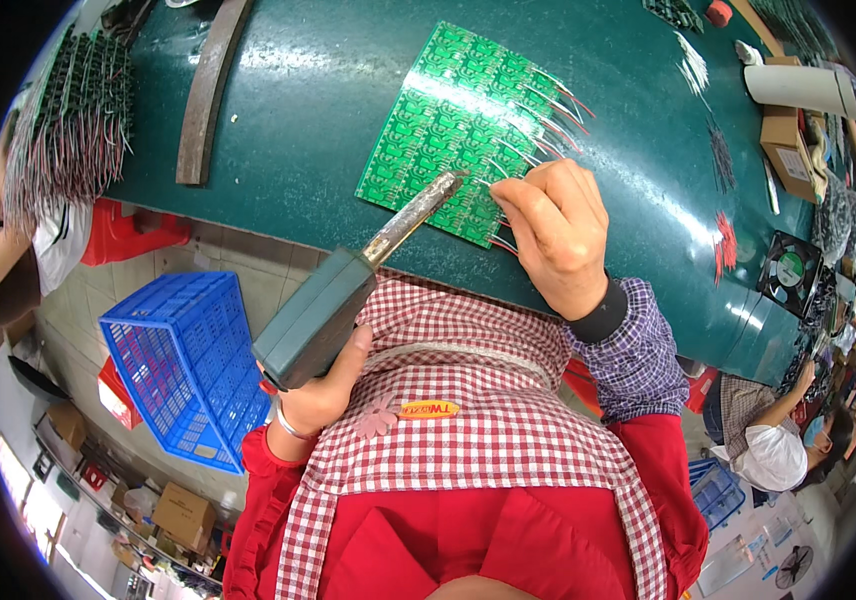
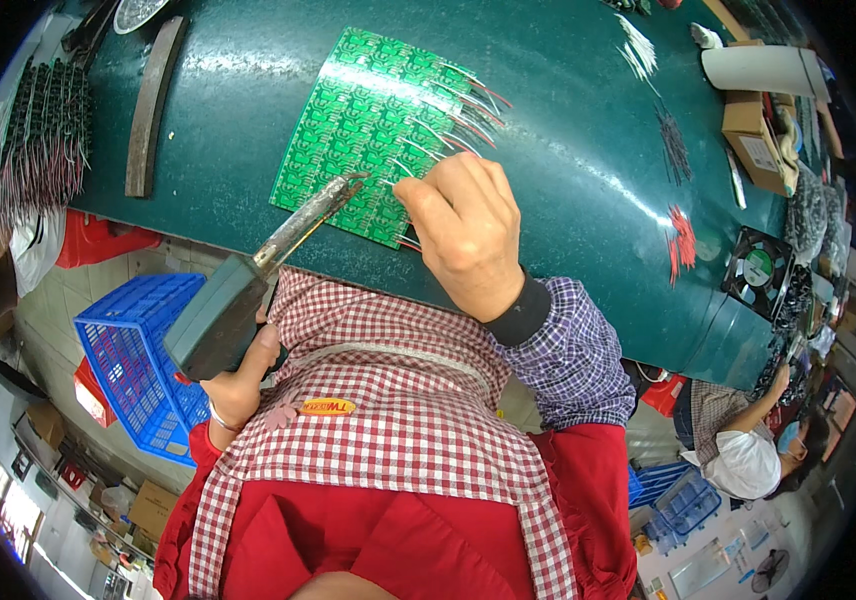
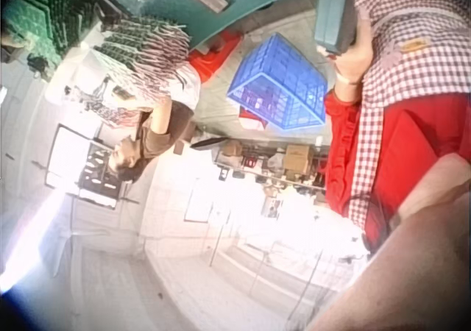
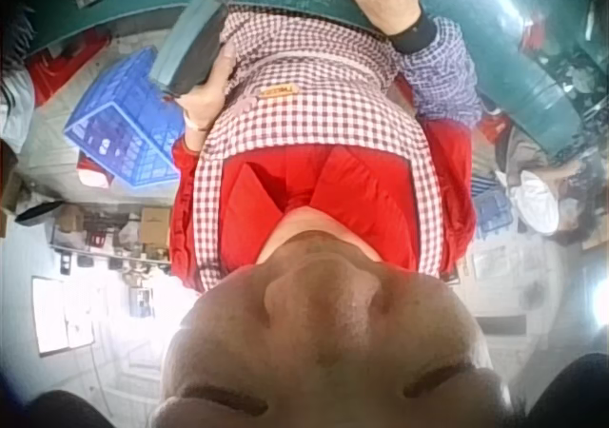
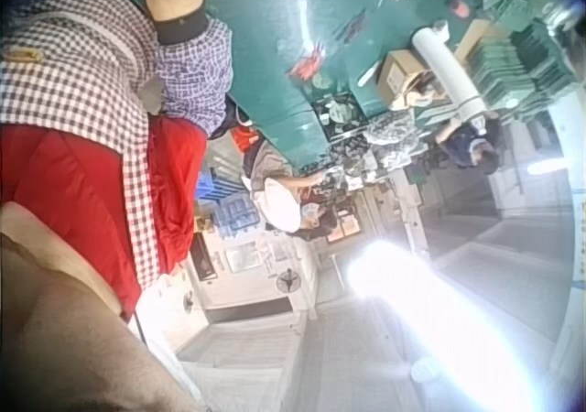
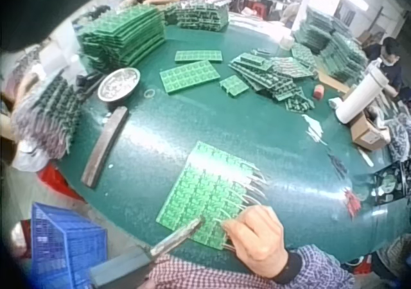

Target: The person solders wires onto a circuit board using a soldering tool, picking up individual wires from the table by hand and attaching them to the board.

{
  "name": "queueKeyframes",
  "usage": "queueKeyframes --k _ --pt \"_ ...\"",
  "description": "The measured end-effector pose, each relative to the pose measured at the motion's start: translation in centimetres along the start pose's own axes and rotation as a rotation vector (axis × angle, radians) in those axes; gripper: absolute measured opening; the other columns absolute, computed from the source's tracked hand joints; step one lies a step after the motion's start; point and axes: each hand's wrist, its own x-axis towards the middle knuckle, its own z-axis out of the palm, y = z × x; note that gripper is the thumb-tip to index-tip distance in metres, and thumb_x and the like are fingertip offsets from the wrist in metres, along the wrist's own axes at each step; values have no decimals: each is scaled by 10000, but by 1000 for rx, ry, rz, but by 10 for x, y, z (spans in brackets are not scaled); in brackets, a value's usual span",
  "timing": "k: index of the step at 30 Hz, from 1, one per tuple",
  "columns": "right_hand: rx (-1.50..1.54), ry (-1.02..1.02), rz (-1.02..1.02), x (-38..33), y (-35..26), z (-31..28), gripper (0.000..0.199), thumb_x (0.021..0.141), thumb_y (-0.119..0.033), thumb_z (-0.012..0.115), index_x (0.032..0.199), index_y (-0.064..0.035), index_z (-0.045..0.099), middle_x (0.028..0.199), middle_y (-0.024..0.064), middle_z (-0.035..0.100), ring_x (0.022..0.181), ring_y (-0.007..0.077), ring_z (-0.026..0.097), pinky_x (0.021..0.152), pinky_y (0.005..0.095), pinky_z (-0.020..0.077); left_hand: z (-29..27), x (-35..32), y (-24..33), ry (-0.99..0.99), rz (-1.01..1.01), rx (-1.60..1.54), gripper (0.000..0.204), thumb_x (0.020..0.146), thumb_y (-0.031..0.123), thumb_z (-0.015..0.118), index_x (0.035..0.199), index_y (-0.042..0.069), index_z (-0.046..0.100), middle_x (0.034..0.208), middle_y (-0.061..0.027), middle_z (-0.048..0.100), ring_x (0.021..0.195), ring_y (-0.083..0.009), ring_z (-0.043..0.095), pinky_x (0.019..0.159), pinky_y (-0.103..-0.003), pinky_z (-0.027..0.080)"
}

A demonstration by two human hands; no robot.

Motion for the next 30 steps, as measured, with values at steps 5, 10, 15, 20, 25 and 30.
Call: queueKeyframes --k 5,10,15,20,25,30 --pt "4 2 -1 -1 0 0 210 747 28 769 936 -44 711 784 52 555 751 251 594 713 390 468 2 2 3 -8 32 20 266 923 -18 783 1175 -66 711 875 -67 707 667 -112 619 589 -276 481" --pt "11 -4 6 -2 1 1 230 735 29 785 939 -44 707 801 60 561 768 259 596 708 391 467 1 4 5 -1 54 76 298 916 -30 777 1205 -66 715 872 -66 710 676 -112 622 595 -271 481" --pt "20 24 44 -2 -3 -1 256 723 24 812 938 -64 704 853 60 583 834 267 601 758 406 469 0 2 3 7 40 44 327 906 -33 783 1224 -69 714 896 -68 716 686 -110 624 605 -273 487" --pt "24 14 -21 -3 -7 1 273 717 13 827 939 -79 696 875 56 597 897 276 620 860 440 471 -1 -4 3 35 31 66 280 889 -10 808 1158 -57 744 945 -94 759 747 -144 688 657 -294 542" --pt "68 -19 10 -5 -9 5 275 719 9 828 943 -78 694 872 57 595 904 287 625 878 450 474 -1 -10 3 71 -41 53 195 858 17 839 1038 -37 787 930 -122 803 776 -202 770 683 -328 598" --pt "63 -26 7 -6 -7 6 263 724 10 825 936 -76 695 862 62 594 883 286 619 848 432 470 -2 -11 -2 -8 33 98 258 901 9 813 1145 -50 755 971 -87 764 777 -134 683 693 -288 552"
